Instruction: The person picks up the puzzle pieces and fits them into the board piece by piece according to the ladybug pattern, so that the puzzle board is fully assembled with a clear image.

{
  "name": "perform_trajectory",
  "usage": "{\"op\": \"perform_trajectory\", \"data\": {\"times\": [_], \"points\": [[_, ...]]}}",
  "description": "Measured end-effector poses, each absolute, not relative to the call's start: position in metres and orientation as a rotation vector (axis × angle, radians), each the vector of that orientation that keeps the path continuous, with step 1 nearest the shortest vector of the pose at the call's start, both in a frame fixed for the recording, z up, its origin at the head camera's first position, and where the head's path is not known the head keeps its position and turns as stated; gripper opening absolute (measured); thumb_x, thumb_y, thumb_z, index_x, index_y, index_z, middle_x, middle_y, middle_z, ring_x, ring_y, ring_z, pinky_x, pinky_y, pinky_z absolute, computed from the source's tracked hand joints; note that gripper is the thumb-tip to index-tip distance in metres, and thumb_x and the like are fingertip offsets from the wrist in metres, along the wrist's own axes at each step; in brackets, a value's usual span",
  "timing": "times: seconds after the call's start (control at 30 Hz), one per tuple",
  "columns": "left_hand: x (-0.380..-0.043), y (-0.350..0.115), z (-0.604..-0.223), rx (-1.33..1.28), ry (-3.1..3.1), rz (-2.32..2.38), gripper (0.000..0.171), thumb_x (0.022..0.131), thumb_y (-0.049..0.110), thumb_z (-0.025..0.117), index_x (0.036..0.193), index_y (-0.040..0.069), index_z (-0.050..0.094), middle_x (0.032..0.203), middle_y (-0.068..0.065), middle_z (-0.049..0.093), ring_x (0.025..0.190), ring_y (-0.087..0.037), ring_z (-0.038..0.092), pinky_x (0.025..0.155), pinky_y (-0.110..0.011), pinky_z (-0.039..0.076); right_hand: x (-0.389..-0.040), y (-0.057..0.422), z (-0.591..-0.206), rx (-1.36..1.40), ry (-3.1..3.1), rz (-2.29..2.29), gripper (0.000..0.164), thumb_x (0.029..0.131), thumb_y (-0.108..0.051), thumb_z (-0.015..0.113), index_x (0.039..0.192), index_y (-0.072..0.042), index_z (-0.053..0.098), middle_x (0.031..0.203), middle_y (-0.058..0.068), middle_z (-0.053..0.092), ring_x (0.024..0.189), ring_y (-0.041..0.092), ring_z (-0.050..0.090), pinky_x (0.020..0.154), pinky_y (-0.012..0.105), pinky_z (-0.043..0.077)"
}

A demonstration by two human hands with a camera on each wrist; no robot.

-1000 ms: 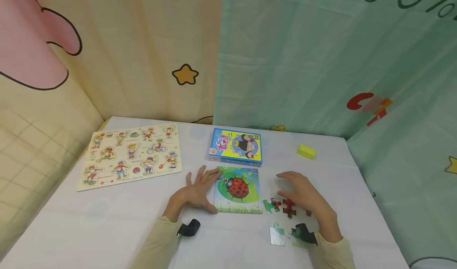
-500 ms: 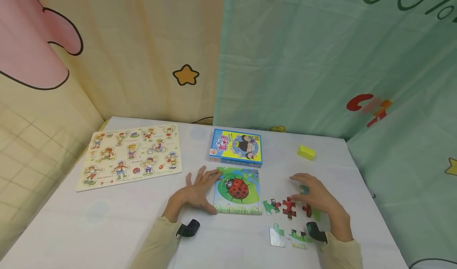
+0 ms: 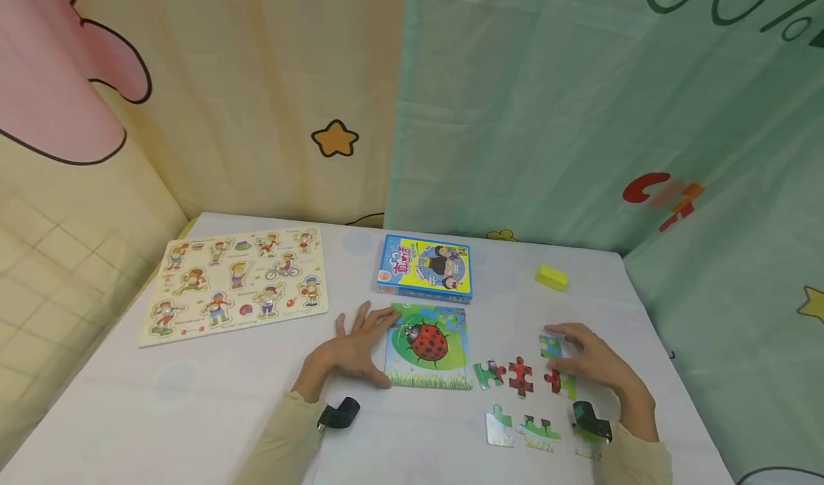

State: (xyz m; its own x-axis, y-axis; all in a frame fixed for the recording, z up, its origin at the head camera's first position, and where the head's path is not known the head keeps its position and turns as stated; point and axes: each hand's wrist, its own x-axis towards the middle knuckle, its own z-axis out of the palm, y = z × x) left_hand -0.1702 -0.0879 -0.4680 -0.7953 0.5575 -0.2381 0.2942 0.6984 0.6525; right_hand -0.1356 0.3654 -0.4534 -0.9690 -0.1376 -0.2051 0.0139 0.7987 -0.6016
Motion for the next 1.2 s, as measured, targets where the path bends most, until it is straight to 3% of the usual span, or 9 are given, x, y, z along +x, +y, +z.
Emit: {"op": "perform_trajectory", "data": {"times": [0.3,0.73,1.2], "points": [[-0.1695,-0.0869,-0.4694,0.665,2.481,0.851,0.117,0.066,0.032,0.093,0.159,0.017,0.025,0.168,-0.003,0.015,0.154,-0.042,-0.008,0.112,-0.075,-0.011,-0.1342,0.3636,-0.4504,-0.191,2.808,-0.892,0.060,0.078,-0.019,0.085,0.131,-0.003,0.062,0.137,0.026,0.049,0.125,0.048,0.047,0.105,0.067,0.039],[-0.1704,-0.0897,-0.4697,0.671,2.479,0.850,0.116,0.066,0.032,0.093,0.160,0.017,0.025,0.168,-0.004,0.015,0.154,-0.043,-0.009,0.112,-0.075,-0.012,-0.1371,0.3613,-0.4541,-0.192,2.862,-0.866,0.047,0.079,-0.015,0.083,0.123,-0.006,0.067,0.132,0.023,0.054,0.125,0.047,0.049,0.105,0.067,0.040],[-0.1704,-0.0910,-0.4699,0.665,2.479,0.872,0.116,0.065,0.031,0.093,0.159,0.017,0.026,0.168,-0.004,0.017,0.154,-0.042,-0.009,0.112,-0.075,-0.012,-0.1395,0.3564,-0.4521,-0.182,2.888,-0.821,0.050,0.081,-0.020,0.082,0.126,-0.005,0.066,0.129,0.022,0.060,0.122,0.045,0.054,0.100,0.064,0.045]]}}
